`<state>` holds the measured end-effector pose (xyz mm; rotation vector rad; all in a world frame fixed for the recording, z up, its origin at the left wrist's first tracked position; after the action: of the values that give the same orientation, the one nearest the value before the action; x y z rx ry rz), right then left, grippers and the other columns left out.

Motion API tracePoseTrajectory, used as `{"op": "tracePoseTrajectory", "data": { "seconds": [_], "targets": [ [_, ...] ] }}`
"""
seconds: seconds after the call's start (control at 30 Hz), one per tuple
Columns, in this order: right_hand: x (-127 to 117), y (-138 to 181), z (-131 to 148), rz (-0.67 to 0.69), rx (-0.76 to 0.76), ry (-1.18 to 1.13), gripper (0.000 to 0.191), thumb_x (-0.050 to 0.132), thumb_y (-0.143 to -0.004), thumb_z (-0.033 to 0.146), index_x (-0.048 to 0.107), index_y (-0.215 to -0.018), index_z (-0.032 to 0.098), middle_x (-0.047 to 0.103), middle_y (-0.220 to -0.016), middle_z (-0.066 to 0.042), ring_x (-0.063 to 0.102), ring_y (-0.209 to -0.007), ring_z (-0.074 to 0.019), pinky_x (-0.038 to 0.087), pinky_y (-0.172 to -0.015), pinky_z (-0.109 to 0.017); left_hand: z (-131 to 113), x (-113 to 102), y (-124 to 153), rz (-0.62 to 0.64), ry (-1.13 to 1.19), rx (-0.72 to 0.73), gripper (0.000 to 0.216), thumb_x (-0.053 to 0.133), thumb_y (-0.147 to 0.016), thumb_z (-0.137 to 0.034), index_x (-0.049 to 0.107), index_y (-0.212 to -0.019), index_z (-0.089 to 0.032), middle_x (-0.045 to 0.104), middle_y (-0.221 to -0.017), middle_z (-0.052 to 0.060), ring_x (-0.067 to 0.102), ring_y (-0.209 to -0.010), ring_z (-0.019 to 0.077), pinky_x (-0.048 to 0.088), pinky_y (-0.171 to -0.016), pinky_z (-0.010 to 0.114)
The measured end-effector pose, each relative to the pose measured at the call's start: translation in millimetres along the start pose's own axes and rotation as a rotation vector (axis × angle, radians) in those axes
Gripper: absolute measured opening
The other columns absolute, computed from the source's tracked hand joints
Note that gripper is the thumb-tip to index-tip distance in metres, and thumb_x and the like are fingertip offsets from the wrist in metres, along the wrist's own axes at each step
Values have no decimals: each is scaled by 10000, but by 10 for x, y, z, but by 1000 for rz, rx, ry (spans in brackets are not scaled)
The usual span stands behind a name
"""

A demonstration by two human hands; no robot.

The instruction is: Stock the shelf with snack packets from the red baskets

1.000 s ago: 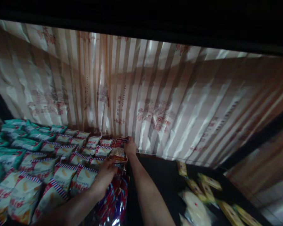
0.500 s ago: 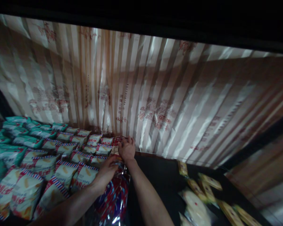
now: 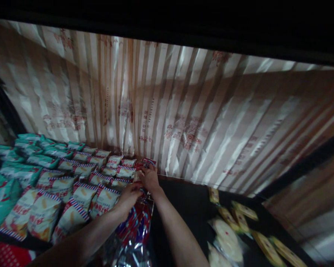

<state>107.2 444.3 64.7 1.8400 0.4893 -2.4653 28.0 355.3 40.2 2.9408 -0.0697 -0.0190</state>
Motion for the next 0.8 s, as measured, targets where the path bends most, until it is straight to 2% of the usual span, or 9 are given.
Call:
{"op": "tracePoseTrajectory", "data": {
  "seconds": [0.13,0.23,0.33,0.43,0.5,0.63,0.8],
  "targets": [
    [63,-53,101,0,-18,11,255,536,-784,258,692,-973,188,686,-966,-90,473,-1130,-232,261,-1008,-371,-13,-56,-1,-34,4,13,245,439,-639,-45,621,-760,-155,638,-728,21,567,-703,144,388,-612,206],
    [117,-62,63,-29,46,-4,269,528,-790,263,683,-998,192,664,-1023,-104,482,-1121,-229,282,-994,-377,32,-73,-20,-32,31,16,233,468,-656,-73,627,-803,-161,654,-760,26,587,-723,151,411,-645,216],
    [99,-12,-7,-98,101,-28,277,538,-783,264,673,-1019,211,621,-1119,-107,493,-1113,-237,319,-973,-392,69,-95,-32,-45,6,19,231,491,-657,-87,631,-824,-165,666,-789,36,606,-756,163,428,-679,227],
    [-19,92,-41,-199,84,-68,282,530,-783,264,669,-1026,228,577,-1203,-97,482,-1139,-248,354,-959,-403,68,-120,-6,-66,-45,10,230,483,-667,-77,627,-826,-160,671,-817,50,615,-762,163,441,-690,228],
    [-121,192,-84,-259,73,-95,287,513,-787,260,675,-1018,204,573,-1209,-108,477,-1154,-255,377,-955,-396,47,-136,43,-79,-69,6,249,473,-687,-75,623,-868,-157,673,-850,62,619,-756,160,451,-700,235],
    [-286,491,-237,-326,91,-195,303,478,-802,285,677,-998,166,632,-1097,-121,496,-1152,-251,407,-952,-392,-27,-106,214,-60,-81,39,327,452,-714,-70,598,-996,-146,667,-934,89,624,-807,169,462,-750,267],
    [-409,1119,-395,-368,167,-368,309,463,-808,336,671,-974,179,620,-1122,-117,536,-1109,-243,427,-939,-416,-8,67,615,24,-98,78,327,465,-695,-49,602,-980,-131,612,-1082,114,601,-908,166,464,-780,253]
  ]
}}
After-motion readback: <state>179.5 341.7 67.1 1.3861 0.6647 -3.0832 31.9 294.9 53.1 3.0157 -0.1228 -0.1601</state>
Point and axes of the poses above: each hand's wrist, its own y-axis away from the middle knuckle, its own x-axis out of the palm, z = x × y, the point moved 10 cm from there along -y, towards the middle knuckle
